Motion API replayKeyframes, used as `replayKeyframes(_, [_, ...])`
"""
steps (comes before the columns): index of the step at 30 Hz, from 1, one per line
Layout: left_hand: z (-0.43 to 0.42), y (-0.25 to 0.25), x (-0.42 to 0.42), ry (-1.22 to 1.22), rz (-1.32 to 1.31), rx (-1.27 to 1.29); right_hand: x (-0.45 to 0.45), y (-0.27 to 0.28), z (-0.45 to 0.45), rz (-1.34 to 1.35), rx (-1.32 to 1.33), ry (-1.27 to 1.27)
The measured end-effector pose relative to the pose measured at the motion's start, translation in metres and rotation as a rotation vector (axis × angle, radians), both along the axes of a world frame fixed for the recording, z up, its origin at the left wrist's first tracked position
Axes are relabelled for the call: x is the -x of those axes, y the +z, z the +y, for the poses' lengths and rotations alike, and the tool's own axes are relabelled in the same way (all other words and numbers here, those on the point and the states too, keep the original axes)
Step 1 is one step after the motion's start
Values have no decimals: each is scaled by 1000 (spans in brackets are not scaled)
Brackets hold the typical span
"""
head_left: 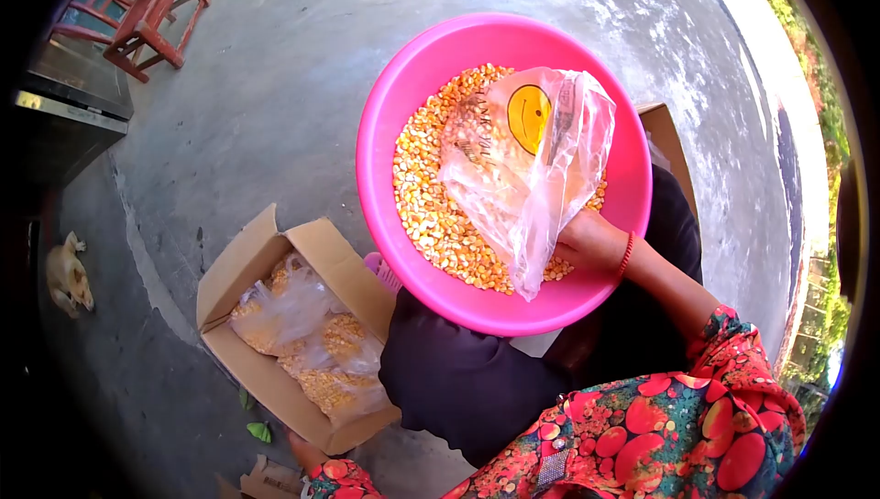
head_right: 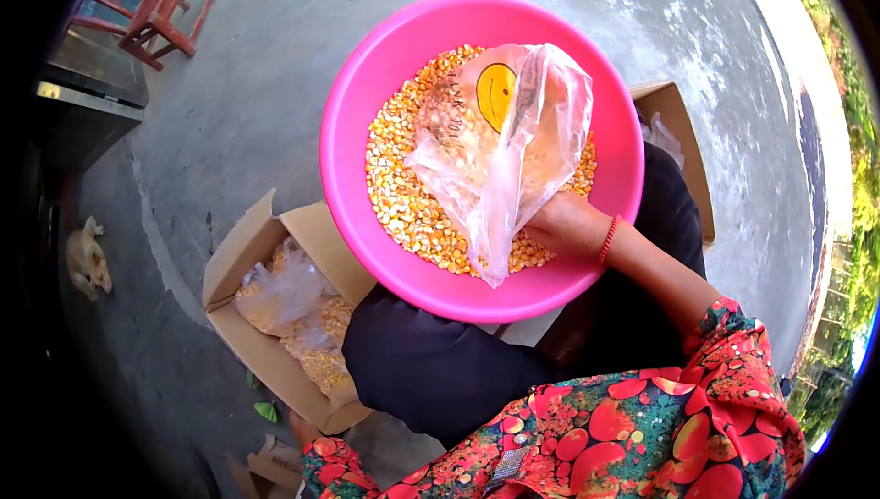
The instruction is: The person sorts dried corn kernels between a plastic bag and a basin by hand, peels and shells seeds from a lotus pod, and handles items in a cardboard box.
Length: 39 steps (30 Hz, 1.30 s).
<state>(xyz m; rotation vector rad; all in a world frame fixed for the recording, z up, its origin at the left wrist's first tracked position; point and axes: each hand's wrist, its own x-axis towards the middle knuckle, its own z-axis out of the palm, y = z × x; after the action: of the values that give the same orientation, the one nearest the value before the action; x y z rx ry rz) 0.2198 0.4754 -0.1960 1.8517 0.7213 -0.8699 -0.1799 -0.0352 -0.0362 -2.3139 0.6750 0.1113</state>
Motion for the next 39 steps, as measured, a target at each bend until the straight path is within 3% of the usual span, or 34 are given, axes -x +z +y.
replayKeyframes(6, [5, 2, 0, 26, 24, 4, -7, -3, -2, -73, 65, -3])
replayKeyframes(18, [11, 1, -16, 60, 26, 20, -14, -8, -5, -62, -112, -61])
replayKeyframes(20, [10, 2, -18, 83, -7, 17, -14, -8, -4, -213, 60, -59])
replayKeyframes(23, [13, 5, -26, 168, -113, 10, 5, -17, -6, -92, 43, 14])
replayKeyframes(24, [15, 4, -32, 213, -175, 4, 2, -14, -5, -233, 23, -8])
replayKeyframes(26, [24, -2, -50, 291, -396, -11, 1, -3, -5, -231, -27, -21])
replayKeyframes(27, [41, -15, -66, 291, -699, -80, 0, 2, -5, -214, -78, -31])
replayKeyframes(28, [48, -23, -81, 296, -753, -1, -1, 2, -5, -238, -84, -6])
replayKeyframes(31, [-1, 22, -74, 303, -915, 156, -1, 1, -1, -283, -138, 61])
replayKeyframes(33, [-60, 72, -41, 296, -1023, 118, -2, 6, 5, -328, -245, 31])
replayKeyframes(35, [-95, 114, -6, 249, -1017, 209, -1, 13, 9, -274, -624, -140])
replayKeyframes(36, [-107, 127, 14, 212, -1005, 227, -3, 20, 12, -335, -685, -189])
replayKeyframes(39, [-134, 162, 78, 61, -970, 324, -16, 62, 23, -447, -684, -21])
